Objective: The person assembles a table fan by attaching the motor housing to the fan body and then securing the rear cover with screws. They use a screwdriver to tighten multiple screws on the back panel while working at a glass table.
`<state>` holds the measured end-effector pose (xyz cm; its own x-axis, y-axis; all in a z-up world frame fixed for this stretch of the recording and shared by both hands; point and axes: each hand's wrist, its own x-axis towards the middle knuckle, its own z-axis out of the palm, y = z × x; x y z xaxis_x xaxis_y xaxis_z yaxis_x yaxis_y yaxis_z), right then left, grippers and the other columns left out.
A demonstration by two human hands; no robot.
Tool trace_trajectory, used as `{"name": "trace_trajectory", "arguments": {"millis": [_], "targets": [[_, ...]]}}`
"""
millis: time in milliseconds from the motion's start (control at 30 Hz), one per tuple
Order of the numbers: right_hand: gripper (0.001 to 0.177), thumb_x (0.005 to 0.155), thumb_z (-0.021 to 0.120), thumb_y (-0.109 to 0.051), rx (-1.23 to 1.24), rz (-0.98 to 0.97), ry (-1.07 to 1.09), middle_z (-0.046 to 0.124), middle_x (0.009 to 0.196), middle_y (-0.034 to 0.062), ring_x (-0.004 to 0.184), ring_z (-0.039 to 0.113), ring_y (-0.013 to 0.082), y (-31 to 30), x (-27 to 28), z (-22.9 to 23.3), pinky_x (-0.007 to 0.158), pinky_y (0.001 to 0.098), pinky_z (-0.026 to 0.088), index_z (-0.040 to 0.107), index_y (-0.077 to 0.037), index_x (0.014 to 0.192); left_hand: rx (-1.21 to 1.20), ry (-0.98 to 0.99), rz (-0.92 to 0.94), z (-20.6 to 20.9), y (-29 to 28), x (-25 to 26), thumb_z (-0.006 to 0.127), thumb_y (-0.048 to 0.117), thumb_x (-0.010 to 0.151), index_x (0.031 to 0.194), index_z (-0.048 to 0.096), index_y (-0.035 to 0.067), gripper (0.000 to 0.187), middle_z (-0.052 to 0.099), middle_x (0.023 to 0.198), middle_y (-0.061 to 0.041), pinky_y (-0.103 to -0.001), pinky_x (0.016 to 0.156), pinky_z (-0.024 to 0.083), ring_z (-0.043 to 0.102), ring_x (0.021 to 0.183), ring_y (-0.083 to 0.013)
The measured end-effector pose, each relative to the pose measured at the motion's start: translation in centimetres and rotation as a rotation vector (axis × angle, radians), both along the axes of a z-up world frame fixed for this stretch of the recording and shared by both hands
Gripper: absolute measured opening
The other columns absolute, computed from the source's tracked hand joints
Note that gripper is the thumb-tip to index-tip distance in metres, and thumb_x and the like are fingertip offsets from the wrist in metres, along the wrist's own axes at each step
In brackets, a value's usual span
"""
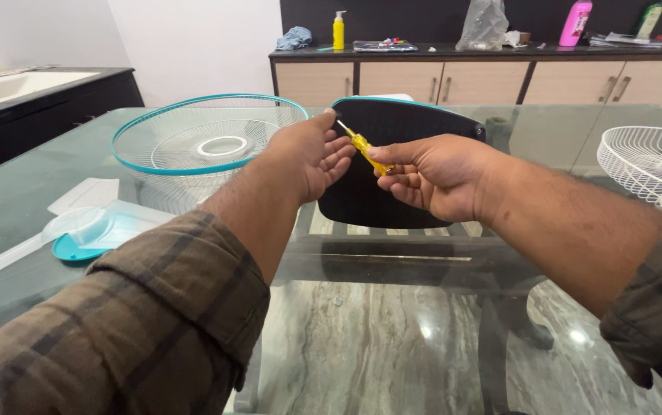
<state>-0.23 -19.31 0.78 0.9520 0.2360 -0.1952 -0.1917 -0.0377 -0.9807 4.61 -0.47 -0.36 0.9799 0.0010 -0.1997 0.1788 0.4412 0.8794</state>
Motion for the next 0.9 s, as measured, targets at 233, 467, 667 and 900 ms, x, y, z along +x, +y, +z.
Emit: {"name": "trace_trajectory", "arguments": {"millis": [233,467,667,900], "targets": [[0.022,0.087,0.079,-0.02,-0.184,-0.106,-0.174,0.07,0.091,0.0026,0.077,0.065,0.011,-0.2,-0.7,0.1,0.07,0.0256,0.056,0.074,-0.006,0.103,0.065,-0.002,0.026,0.4,-0.8,1.8,0.059,0.037,0.1,0.127,0.061,0.003,0.044,0.072,0.124,-0.011,-0.033,0.089,0.059,0.072,0.112,-0.022],[0.025,0.087,0.076,-0.013,-0.361,-0.016,-0.344,0.073,0.089,0.0048,0.075,0.068,0.0137,-2.2,0.3,-0.8,0.068,0.0282,0.057,0.074,-0.004,0.111,0.175,0.035,0.092,1.1,-0.9,2.5,0.059,0.031,0.101,0.109,0.066,0.004,0.029,0.077,0.103,-0.008,-0.03,0.072,0.06,0.076,0.087,-0.0182],[0.033,0.089,0.072,-0.012,-0.336,0.037,-0.3,0.074,0.096,0.0063,0.08,0.07,0.0146,-3.8,1.4,-2.4,0.075,0.0308,0.06,0.073,-0.004,0.121,0.201,0.051,0.056,1.9,-0.6,2.0,0.051,0.028,0.104,0.099,0.064,0.003,0.029,0.073,0.089,-0.009,-0.03,0.069,0.06,0.074,0.078,-0.018],[0.033,0.091,0.071,-0.016,-0.277,-0.016,-0.271,0.073,0.097,0.0061,0.083,0.068,0.0142,-4.6,2.2,-2.9,0.077,0.031,0.06,0.071,-0.004,0.122,-0.116,0.061,-0.032,0.9,-0.9,2.6,0.049,0.025,0.103,0.088,0.063,0.007,0.026,0.069,0.08,-0.004,-0.029,0.067,0.057,0.068,0.069,-0.0143]]}}
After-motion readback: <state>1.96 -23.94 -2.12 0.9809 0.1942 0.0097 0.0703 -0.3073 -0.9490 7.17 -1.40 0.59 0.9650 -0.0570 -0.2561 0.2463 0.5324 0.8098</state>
